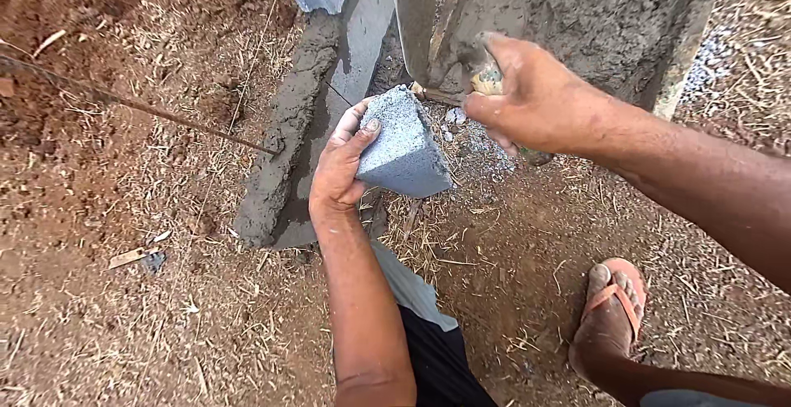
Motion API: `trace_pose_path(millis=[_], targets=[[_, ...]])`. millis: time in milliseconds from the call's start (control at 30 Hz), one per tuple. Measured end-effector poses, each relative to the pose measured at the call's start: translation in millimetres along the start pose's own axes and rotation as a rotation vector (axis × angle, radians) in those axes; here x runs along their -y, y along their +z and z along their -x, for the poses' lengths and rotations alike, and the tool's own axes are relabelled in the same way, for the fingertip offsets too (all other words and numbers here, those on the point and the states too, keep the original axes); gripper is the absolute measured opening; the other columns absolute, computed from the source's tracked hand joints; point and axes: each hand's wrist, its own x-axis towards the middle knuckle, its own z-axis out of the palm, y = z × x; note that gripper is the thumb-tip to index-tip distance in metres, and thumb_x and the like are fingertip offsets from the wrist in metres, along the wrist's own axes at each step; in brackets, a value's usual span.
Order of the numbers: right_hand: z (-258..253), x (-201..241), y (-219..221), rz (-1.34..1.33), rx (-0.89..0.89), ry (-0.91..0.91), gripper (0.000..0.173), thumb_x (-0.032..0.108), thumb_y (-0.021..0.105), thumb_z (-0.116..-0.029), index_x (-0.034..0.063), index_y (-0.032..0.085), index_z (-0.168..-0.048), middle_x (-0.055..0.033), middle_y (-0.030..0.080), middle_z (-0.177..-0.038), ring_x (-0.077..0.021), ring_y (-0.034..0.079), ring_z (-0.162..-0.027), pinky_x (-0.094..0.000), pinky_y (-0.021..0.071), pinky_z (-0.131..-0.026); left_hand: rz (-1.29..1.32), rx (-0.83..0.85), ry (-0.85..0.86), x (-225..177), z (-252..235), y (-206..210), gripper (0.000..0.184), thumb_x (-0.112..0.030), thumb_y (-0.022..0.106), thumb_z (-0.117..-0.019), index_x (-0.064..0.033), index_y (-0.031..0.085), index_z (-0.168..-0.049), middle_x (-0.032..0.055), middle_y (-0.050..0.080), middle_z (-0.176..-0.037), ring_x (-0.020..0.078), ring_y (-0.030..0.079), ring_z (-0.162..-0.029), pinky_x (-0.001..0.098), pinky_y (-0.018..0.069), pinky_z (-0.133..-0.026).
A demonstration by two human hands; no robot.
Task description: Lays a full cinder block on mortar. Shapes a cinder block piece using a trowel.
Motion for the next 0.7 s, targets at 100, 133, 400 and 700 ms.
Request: trace_pose_path(millis=[100,133,400,700], targets=[[0,-22,9,0.012,0.117,0.141,0.025,0.017,0.061,-0.0999,0.0115,0.054,-0.123,-0.0102,0.06,-0.072,-0.0206,0.056,-0.044,-0.0389,0.0526,-0.04,0.016,-0.01,0.004,0,1,-2,0.038,-0.012,0.045,-0.1084,-0.0124,0.048,-0.146,0.0099,0.067,-0.122,0.0196,0.069,-0.103,0.0385,0.0608,-0.088],[0,-25,9,0.02,0.135,0.159,0.022,0.019,0.062,-0.1009,0.0114,0.055,-0.121,-0.0102,0.06,-0.072,-0.0207,0.055,-0.044,-0.0388,0.0525,-0.041,0.016,-0.011,0.003,0,1,-2,0.037,-0.012,0.045,-0.1084,-0.0124,0.048,-0.146,0.0096,0.067,-0.122,0.0194,0.069,-0.103,0.0383,0.0608,-0.088],[0,-4,3,-0.011,0.025,0.019,0.029,0.015,0.061,-0.097,0.0126,0.055,-0.125,-0.0068,0.06,-0.077,-0.0173,0.056,-0.045,-0.0378,0.0531,-0.039,-0.012,-0.014,0.0,0,-1,0,0.039,-0.013,0.046,-0.1081,-0.013,0.049,-0.147,0.0104,0.066,-0.125,0.0203,0.069,-0.106,0.0393,0.0603,-0.09],[2,-8,-4,-0.014,0.03,0.068,0.024,0.017,0.061,-0.0968,0.0123,0.056,-0.119,-0.0063,0.06,-0.073,-0.0166,0.055,-0.043,-0.0362,0.0526,-0.039,-0.001,0.0,0.007,2,-2,0,0.039,-0.013,0.045,-0.1084,-0.0119,0.048,-0.147,0.0108,0.066,-0.125,0.0205,0.069,-0.105,0.0397,0.0603,-0.09]])
